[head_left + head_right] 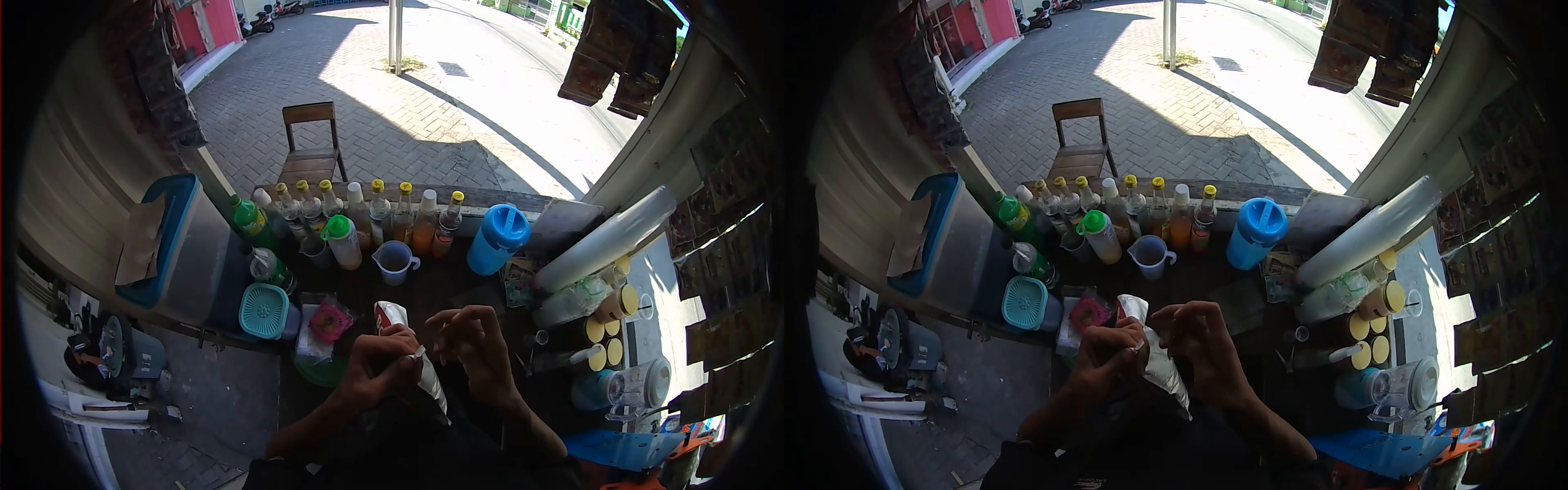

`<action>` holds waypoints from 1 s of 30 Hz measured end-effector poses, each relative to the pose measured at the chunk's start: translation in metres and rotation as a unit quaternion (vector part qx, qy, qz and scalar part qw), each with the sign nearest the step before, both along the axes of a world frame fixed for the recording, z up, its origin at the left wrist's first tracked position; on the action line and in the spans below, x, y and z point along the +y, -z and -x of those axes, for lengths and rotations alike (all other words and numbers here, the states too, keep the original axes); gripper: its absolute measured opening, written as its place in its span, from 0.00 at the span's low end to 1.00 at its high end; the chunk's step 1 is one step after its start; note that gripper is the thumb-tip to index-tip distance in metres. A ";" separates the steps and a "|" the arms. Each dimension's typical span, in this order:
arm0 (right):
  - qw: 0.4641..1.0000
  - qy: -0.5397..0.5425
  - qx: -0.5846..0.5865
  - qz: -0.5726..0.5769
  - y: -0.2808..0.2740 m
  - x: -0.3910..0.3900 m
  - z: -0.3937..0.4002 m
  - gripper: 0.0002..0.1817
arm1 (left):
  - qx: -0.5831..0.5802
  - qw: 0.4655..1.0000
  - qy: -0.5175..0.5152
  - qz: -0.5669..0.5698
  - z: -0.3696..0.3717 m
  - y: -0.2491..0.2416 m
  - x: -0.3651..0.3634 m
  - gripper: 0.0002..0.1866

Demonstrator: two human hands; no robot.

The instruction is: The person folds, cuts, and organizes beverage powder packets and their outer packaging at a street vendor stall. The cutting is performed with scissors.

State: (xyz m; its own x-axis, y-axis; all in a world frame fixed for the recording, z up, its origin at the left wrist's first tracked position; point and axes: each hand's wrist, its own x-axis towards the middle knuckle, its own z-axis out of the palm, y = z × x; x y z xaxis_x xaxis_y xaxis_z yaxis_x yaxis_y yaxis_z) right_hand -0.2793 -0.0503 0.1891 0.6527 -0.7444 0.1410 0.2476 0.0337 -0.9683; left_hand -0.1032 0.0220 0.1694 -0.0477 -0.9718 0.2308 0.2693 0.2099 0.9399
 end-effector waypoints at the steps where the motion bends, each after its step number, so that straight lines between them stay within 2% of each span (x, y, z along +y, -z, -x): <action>1: 1.000 0.020 -0.008 0.001 0.003 0.002 -0.002 0.17 | -0.014 0.999 -0.034 0.019 0.003 -0.001 0.001 0.04; 2: 0.999 0.039 -0.017 0.003 0.007 0.003 -0.004 0.19 | -0.014 0.999 -0.036 0.020 0.005 -0.003 0.001 0.04; 4: 0.997 0.072 -0.042 0.001 0.012 0.003 -0.007 0.16 | -0.086 0.989 -0.104 0.057 0.007 -0.007 0.000 0.04; 6: 0.987 0.122 -0.009 0.106 0.012 0.000 -0.009 0.13 | -0.120 0.982 -0.127 0.074 0.007 -0.006 -0.001 0.05; 9: 0.984 0.120 0.010 0.131 0.009 -0.005 -0.007 0.10 | -0.185 0.962 -0.170 0.108 0.009 -0.002 -0.002 0.06; 13: 0.982 0.162 -0.079 0.057 0.029 0.000 -0.010 0.10 | -0.221 0.942 -0.216 0.127 0.009 0.001 -0.004 0.06; 15: 0.974 0.155 -0.057 0.157 0.033 0.002 -0.008 0.09 | -0.226 0.941 -0.224 0.119 0.009 0.002 -0.002 0.06; 16: 0.974 0.153 -0.056 0.158 0.029 0.003 -0.008 0.09 | -0.229 0.940 -0.229 0.112 0.009 0.003 -0.001 0.06; 18: 0.976 0.119 0.025 0.180 0.016 0.010 -0.006 0.09 | -0.225 0.939 -0.240 0.102 0.010 0.003 0.001 0.04; 19: 0.977 0.117 0.026 0.178 0.018 0.012 -0.009 0.09 | -0.223 0.938 -0.249 0.093 0.010 0.003 0.002 0.04; 21: 0.985 0.157 -0.006 0.065 0.029 0.017 -0.013 0.09 | -0.203 0.944 -0.252 0.070 0.004 0.010 0.004 0.05; 24: 0.986 0.163 0.002 0.028 0.051 0.000 -0.007 0.12 | -0.184 0.947 -0.257 0.054 -0.003 0.014 0.005 0.06; 25: 0.985 0.171 0.009 -0.018 0.044 0.001 -0.008 0.14 | -0.208 0.945 -0.244 0.069 -0.005 0.016 0.005 0.06; 26: 0.986 0.168 0.008 -0.016 0.046 0.001 -0.007 0.14 | -0.232 0.941 -0.232 0.084 -0.006 0.018 0.005 0.06; 28: 0.979 0.153 0.080 0.105 0.051 0.003 -0.004 0.14 | -0.243 0.936 -0.242 0.078 -0.004 0.018 0.006 0.06; 30: 0.976 0.129 0.119 0.131 0.040 0.005 -0.003 0.12 | -0.253 0.931 -0.251 0.074 -0.002 0.020 0.004 0.06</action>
